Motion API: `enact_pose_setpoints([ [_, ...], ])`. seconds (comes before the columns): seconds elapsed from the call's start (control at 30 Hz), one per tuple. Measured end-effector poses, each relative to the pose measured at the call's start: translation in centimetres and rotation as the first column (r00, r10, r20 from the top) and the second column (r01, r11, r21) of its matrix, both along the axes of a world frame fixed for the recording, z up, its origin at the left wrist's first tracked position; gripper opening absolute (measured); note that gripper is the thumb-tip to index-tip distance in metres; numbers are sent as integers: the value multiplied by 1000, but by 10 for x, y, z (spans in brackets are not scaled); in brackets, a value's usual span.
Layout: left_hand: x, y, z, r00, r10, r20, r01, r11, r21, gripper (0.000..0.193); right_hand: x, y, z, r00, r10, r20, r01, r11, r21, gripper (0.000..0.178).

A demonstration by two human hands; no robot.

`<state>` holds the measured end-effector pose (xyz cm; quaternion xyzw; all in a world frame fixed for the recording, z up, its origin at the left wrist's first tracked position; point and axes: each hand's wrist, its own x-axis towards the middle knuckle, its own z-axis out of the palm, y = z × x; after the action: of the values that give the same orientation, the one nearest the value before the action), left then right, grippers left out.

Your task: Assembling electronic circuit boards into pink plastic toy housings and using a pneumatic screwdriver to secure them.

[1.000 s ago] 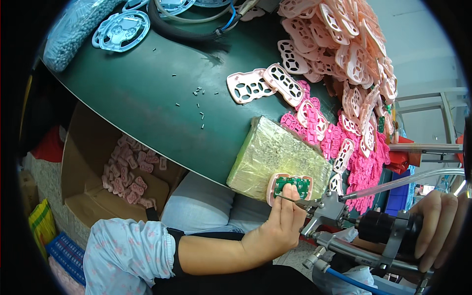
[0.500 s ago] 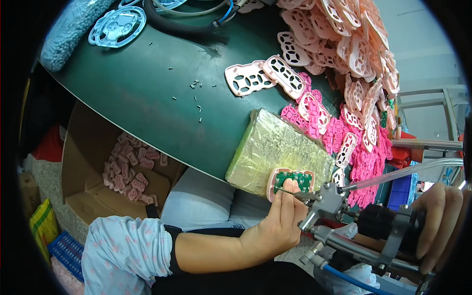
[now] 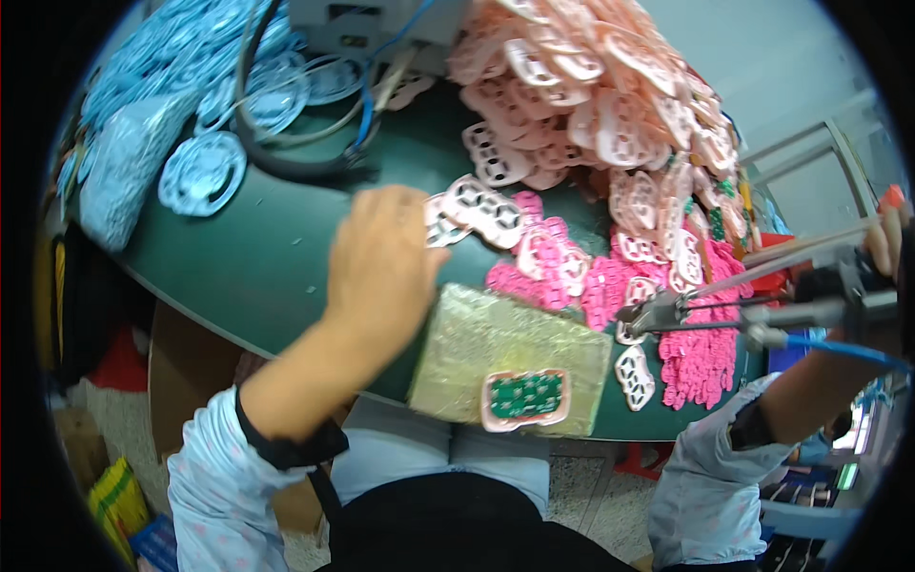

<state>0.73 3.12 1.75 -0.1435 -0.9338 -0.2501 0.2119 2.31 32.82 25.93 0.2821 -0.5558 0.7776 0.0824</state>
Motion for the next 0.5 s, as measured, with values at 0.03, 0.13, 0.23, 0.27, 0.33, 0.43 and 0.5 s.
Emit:
enact_pose_setpoints([
  [0.03,-16,-3,-9,998,62,30,-59,995,-81,48,-3,6,-8,994,-111,19,113,984,-140,36],
  [0.13,-46,-15,-5,921,93,379,-33,986,-161,46,-34,33,-8,978,-118,-170,166,939,301,50],
  [0.23,-61,-15,10,750,145,646,-81,988,-128,27,-46,45,-17,958,-263,-112,286,889,358,57],
  [0.27,-60,-16,1,877,140,461,-53,979,-197,25,-44,48,-15,941,-285,-183,336,856,393,57],
  [0.33,-46,-29,1,962,141,234,-71,956,-286,24,-39,36,-14,831,-486,-271,557,732,392,59],
  [0.43,-40,-26,-1,965,197,175,-118,917,-382,25,-30,48,-13,848,-452,-276,530,706,469,58],
  [0.5,-33,-24,4,981,184,-60,-193,946,-262,28,-21,43,-22,748,-593,-297,663,685,302,47],
])
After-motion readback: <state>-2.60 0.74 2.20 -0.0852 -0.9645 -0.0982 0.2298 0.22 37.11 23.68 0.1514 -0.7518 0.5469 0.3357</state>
